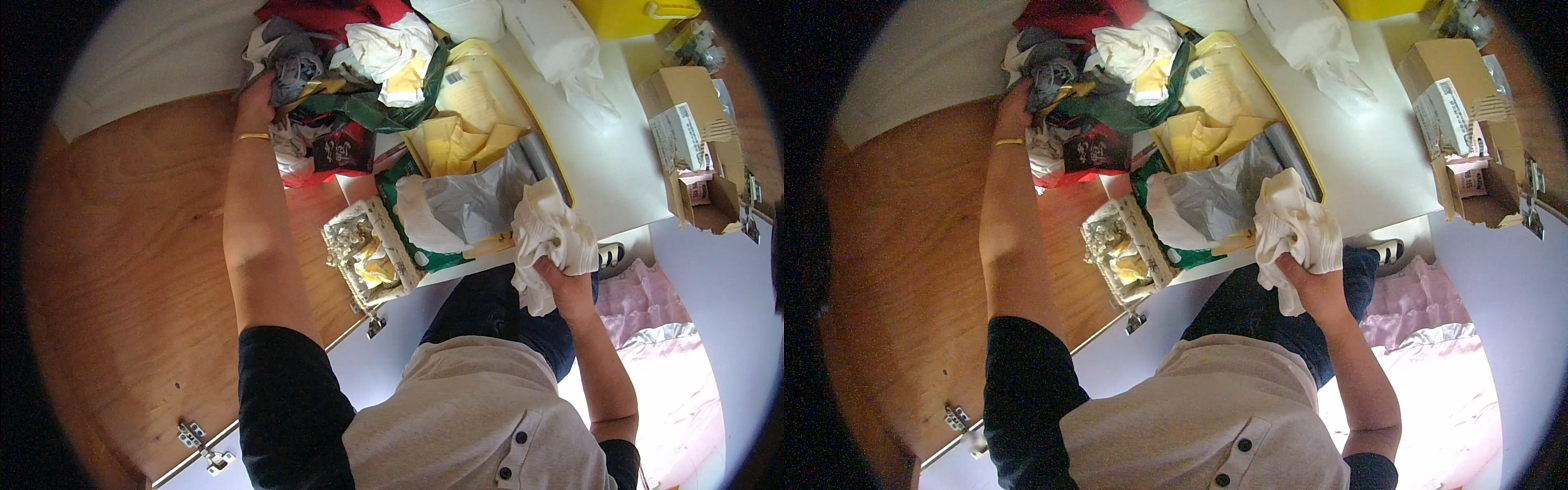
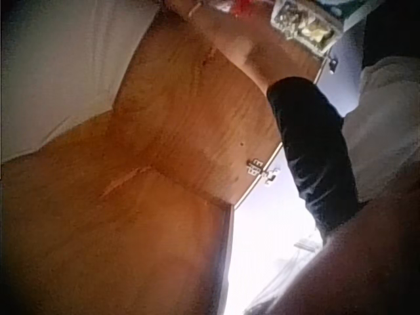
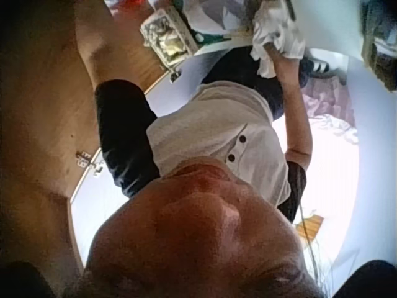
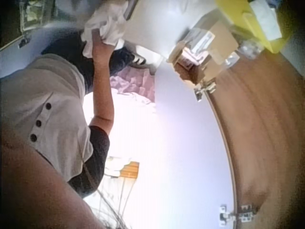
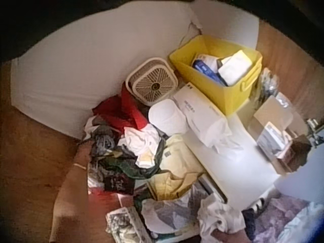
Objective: The person sorts through a pile of clothes in a wardrobe, picking up and inspecting various garments. They then sit on the bed, open a box containing a camera, and examine the packaging before moving to a shelf to organize items.
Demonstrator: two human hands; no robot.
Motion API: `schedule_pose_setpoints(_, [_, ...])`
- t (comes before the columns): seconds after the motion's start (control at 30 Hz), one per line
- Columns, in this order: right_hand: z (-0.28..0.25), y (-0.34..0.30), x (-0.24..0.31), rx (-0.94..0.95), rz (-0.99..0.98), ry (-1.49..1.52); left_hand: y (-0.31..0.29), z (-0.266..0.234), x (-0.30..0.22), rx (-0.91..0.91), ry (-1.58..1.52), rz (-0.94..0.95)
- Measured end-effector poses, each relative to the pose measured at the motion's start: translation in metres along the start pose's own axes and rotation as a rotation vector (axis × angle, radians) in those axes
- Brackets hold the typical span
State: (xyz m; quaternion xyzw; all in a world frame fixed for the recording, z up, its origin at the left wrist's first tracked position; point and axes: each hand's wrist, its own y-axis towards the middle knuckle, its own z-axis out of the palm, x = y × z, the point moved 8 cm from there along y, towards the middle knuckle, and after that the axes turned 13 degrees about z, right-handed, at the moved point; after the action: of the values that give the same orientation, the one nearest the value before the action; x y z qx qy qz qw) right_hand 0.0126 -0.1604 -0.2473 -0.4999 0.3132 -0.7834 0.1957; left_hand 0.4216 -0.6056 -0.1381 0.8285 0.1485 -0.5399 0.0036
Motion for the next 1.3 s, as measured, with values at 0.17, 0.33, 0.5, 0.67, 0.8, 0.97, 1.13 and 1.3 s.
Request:
schedule_pose_setpoints(0.17, [0.001, -0.002, 0.005, 0.004, 0.014, 0.000, -0.014, 0.008, -0.008, -0.076, -0.030, 0.006])
schedule_pose_setpoints(0.33, [0.001, 0.001, 0.007, 0.023, -0.025, -0.009, -0.041, 0.026, -0.065, -0.159, 0.591, 0.578])
schedule_pose_setpoints(0.5, [0.000, 0.001, 0.006, 0.012, 0.008, 0.011, -0.074, 0.106, -0.082, -0.021, 1.731, 1.049])
schedule_pose_setpoints(0.67, [0.000, 0.001, 0.004, 0.022, -0.014, -0.006, -0.060, 0.133, -0.025, 0.260, 1.950, 0.700])
schedule_pose_setpoints(0.8, [-0.001, 0.003, 0.000, 0.028, 0.013, 0.012, -0.062, 0.148, -0.015, 0.287, 1.884, 0.575])
schedule_pose_setpoints(0.97, [0.000, 0.000, 0.003, 0.022, 0.035, 0.013, -0.076, 0.154, -0.023, 0.162, 1.875, 0.627])
schedule_pose_setpoints(1.13, [-0.001, 0.001, 0.003, 0.033, 0.009, -0.037, -0.046, 0.129, -0.030, 0.072, 1.618, 0.908])
schedule_pose_setpoints(1.3, [-0.002, 0.002, 0.001, 0.023, -0.003, -0.025, -0.020, 0.101, -0.034, 0.196, 1.337, 0.878])
